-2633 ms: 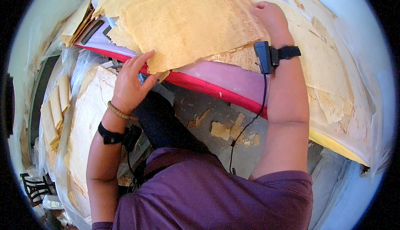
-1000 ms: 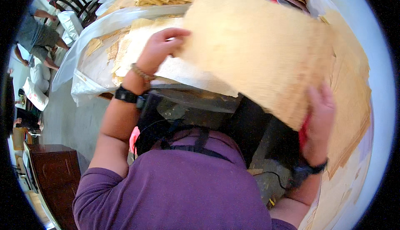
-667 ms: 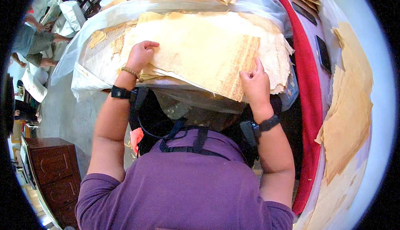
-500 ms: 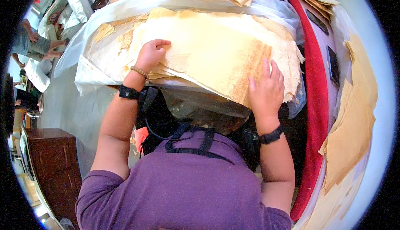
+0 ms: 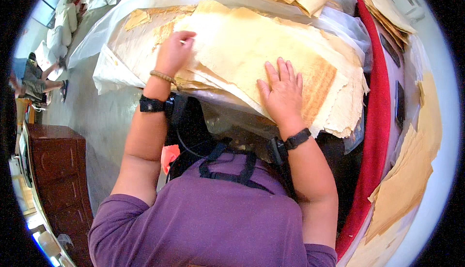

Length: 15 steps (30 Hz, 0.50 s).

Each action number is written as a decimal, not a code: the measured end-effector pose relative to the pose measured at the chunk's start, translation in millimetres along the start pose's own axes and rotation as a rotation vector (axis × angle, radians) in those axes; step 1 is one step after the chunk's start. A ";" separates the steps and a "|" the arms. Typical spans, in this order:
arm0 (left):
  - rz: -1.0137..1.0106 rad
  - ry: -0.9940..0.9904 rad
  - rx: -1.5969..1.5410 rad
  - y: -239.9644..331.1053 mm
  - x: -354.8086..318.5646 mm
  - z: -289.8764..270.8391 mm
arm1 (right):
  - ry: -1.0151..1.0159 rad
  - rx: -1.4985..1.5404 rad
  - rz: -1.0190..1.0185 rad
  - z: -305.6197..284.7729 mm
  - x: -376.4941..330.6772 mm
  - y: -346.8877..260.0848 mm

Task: The person handles and sorts large, thin, light-colored sheets of material by picking them up from one pile, placing them on a red surface, and then moving them to a stack inside a plastic-lined container.

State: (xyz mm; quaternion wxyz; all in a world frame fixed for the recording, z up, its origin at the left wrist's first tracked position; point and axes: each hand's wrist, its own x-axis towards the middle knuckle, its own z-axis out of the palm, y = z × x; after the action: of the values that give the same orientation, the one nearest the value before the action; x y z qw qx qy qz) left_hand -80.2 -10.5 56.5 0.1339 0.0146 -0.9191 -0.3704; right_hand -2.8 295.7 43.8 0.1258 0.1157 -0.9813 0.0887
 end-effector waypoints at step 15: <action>-0.137 -0.177 0.360 8.0 14.8 -5.8 | -0.012 -0.029 -0.045 -7.3 -5.3 2.4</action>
State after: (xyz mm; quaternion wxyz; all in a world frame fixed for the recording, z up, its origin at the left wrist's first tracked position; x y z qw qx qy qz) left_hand -92.4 -10.4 69.4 0.0223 0.0684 -0.9754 -0.2082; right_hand 3.2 300.6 49.0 0.1237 0.1365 -0.9803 0.0711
